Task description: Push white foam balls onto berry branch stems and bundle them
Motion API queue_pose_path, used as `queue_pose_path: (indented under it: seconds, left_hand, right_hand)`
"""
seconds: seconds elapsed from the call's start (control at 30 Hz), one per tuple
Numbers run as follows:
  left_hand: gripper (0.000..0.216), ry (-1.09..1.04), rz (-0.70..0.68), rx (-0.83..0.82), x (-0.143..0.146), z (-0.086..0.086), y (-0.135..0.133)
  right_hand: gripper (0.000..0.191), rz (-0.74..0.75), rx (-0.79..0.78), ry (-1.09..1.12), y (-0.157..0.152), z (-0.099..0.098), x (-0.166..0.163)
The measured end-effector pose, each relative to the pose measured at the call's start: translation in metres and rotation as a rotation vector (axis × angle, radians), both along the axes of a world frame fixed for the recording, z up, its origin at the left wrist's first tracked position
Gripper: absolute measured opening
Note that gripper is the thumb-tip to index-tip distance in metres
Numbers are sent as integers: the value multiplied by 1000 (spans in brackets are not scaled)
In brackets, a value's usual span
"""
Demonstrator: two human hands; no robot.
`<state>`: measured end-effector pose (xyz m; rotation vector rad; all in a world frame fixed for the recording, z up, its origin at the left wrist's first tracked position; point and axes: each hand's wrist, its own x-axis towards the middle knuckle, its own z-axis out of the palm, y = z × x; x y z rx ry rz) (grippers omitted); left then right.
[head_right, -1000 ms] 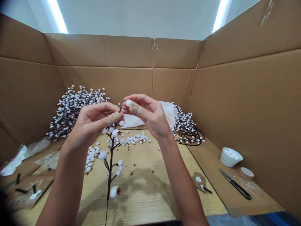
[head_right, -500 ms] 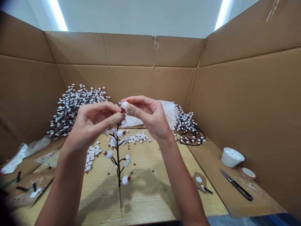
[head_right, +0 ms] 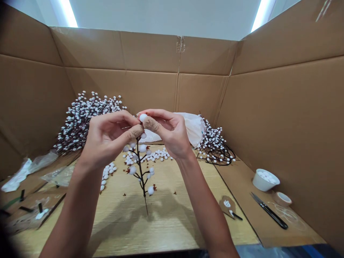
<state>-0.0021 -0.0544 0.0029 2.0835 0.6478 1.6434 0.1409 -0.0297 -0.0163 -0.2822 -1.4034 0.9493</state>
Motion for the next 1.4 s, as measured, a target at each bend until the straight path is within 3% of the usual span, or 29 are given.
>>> queue_pose_path:
  seconds: [0.73, 1.0, 1.1, 1.23, 1.4]
  left_hand:
    - [7, -62, 71, 33, 1, -4, 7]
    - [6, -99, 42, 16, -6, -1, 11]
    - [5, -138, 60, 26, -13, -1, 17]
    - [5, -211, 101, 31, -24, -2, 23]
    - [6, -340, 152, 37, -34, -7, 36]
  right_hand:
    - [21, 33, 3, -20, 8, -6, -4]
    - [49, 206, -19, -252, 1, 2, 34]
    - [61, 218, -101, -566, -1, -14, 46]
    - [80, 128, -242, -918, -5, -60, 39]
    - [34, 271, -448, -876, -18, -110, 4]
